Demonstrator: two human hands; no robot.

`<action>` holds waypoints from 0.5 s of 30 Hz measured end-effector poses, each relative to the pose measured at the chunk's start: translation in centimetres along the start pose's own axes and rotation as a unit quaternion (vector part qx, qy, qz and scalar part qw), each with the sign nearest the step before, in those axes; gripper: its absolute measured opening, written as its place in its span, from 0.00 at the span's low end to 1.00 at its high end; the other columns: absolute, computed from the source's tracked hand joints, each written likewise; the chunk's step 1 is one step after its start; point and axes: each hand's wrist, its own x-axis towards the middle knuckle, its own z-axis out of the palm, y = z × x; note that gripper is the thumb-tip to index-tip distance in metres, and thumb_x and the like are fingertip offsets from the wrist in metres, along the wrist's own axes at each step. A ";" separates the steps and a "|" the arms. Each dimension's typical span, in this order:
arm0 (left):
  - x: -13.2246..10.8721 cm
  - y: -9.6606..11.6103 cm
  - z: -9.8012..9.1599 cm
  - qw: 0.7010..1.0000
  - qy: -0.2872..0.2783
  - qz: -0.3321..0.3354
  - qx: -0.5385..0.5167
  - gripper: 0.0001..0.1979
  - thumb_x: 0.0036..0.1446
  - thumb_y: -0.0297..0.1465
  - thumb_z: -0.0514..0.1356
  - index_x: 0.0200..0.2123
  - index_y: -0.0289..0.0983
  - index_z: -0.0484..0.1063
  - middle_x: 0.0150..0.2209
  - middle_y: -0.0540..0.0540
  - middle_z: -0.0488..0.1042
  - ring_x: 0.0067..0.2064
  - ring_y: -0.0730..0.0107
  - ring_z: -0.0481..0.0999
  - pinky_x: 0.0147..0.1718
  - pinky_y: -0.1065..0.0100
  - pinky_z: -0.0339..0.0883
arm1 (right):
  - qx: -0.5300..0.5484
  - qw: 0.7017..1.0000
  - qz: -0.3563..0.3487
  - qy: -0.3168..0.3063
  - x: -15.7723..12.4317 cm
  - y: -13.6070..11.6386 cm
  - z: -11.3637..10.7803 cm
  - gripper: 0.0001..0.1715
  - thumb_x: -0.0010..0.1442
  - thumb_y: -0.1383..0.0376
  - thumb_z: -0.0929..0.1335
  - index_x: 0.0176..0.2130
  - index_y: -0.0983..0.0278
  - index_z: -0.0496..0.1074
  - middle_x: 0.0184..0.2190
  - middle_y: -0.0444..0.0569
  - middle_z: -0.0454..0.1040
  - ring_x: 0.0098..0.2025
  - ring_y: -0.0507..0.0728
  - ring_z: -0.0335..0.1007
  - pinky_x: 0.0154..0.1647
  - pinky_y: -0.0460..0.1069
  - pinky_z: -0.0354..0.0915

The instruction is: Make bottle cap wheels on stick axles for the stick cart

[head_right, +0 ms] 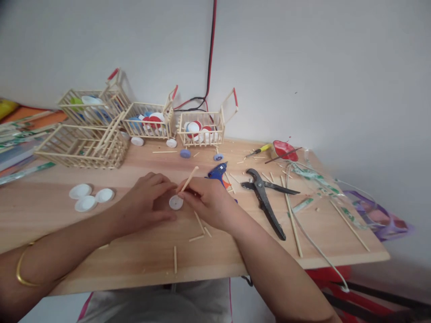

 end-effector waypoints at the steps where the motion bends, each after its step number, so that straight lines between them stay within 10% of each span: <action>1: 0.0 0.1 0.1 1.000 -0.008 -0.002 0.012 0.28 0.46 0.44 0.66 0.48 0.36 0.70 0.44 0.41 0.69 0.46 0.55 0.65 0.45 0.55 0.58 | -0.004 1.000 -0.011 -0.007 0.1 0.0 0.1 0.10 0.63 0.65 0.63 0.39 0.64 0.72 0.34 0.48 0.76 0.36 0.53 0.71 0.38 0.46 0.64; 15: 0.2 0.8 0.7 1.000 -0.007 0.012 0.016 0.11 0.54 0.39 0.61 0.35 0.37 0.72 0.37 0.45 0.69 0.42 0.60 0.64 0.41 0.59 0.57 | -0.014 0.998 -0.025 -0.050 0.2 1.0 1.3 0.10 0.63 0.67 0.62 0.40 0.63 0.73 0.35 0.47 0.77 0.37 0.52 0.72 0.39 0.46 0.64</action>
